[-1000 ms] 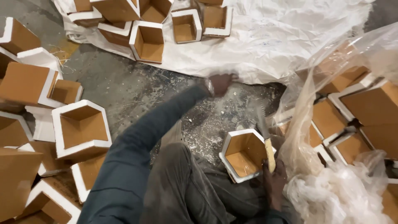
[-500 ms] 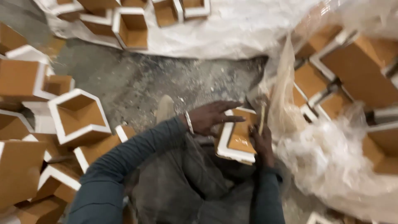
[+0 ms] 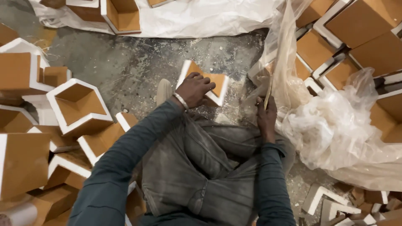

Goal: Trimming or cleaning the edges of wooden furniture components using a knife.

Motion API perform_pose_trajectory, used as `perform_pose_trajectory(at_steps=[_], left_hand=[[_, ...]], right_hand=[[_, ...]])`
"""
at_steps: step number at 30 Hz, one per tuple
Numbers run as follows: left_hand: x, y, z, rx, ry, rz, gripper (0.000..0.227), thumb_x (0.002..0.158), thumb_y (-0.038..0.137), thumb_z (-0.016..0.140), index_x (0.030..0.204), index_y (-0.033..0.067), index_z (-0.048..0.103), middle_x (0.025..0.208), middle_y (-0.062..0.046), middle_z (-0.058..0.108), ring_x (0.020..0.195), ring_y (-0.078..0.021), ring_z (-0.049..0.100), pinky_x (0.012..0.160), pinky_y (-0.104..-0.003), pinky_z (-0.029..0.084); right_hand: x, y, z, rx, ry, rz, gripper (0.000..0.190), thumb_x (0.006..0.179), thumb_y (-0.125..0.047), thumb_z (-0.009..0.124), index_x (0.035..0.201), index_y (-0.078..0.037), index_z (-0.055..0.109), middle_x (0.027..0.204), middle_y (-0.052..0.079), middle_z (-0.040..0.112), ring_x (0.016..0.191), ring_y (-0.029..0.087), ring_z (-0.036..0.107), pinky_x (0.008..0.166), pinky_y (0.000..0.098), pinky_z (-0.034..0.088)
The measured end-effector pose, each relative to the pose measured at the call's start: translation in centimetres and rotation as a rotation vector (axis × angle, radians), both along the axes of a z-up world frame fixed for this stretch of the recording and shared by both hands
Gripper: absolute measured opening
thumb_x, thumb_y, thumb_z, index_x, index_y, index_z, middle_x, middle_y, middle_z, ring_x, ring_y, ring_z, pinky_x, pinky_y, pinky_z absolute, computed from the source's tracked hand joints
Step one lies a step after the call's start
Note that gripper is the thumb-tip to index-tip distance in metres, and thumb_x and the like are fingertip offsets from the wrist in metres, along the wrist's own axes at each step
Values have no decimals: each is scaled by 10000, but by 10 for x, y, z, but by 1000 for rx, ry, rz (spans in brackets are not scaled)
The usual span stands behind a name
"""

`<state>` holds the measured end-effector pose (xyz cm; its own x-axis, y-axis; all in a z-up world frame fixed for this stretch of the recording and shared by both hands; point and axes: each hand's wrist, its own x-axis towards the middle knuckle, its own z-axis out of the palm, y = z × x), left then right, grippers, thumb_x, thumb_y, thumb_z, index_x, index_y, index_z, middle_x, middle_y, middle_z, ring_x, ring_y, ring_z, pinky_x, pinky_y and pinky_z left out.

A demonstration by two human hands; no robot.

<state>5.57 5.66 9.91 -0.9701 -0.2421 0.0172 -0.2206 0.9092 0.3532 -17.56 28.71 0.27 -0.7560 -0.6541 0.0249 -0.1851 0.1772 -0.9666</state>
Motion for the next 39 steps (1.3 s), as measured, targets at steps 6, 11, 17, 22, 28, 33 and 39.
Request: perform_pose_trajectory(at_steps=[6,11,17,22,28,33,39], left_hand=[[-13,-7,-99,18,31,126,676,837,336,805,1433,146,548,1263,-117,622,1242,-317,565,1196,-517,278],[12,-9,-66,-25,111,254,965,660,423,876,1458,68,465,1484,-208,470,1428,-393,352,1168,-563,155],[15,-23,-72,-187,-267,339,377,926,374,721,1246,179,677,1426,-60,604,1592,-309,284,1312,-533,138],[-34,-30,-134,-184,-4,286,421,894,384,712,1229,134,663,1287,-122,643,1467,-329,354,1225,-525,152],[-48,-34,-154,-175,289,300,611,785,306,738,1345,97,608,1195,-110,666,1325,-319,471,1172,-532,172],[-51,-38,-159,-41,272,269,422,791,209,717,1201,138,643,1152,-65,698,1296,-316,498,1193,-564,149],[-50,-35,-149,4,286,288,398,765,150,704,1160,130,662,1133,-66,708,1275,-308,515,1212,-553,150]], right_hand=[[10,-5,20,-34,-9,50,375,1040,-262,658,1338,-54,567,874,11,623,680,71,539,560,239,454],[6,-4,13,-49,-57,55,359,1056,-244,646,1341,-33,586,895,36,646,688,85,555,598,250,482],[13,-3,20,-150,-238,220,359,1071,-234,536,1377,-48,504,974,53,711,775,122,643,707,287,544],[11,0,0,-201,-289,307,309,1081,-159,567,1348,-12,515,1022,66,670,820,141,630,738,307,540],[29,-5,-1,61,-90,284,230,1109,-137,559,1301,-12,536,918,100,655,745,140,633,647,321,555],[60,-27,11,122,212,387,295,1057,-69,540,1335,-18,457,1047,153,700,752,227,715,637,374,577],[88,-53,7,260,714,284,470,983,-64,544,1440,-37,438,967,246,711,756,446,681,640,524,527]])
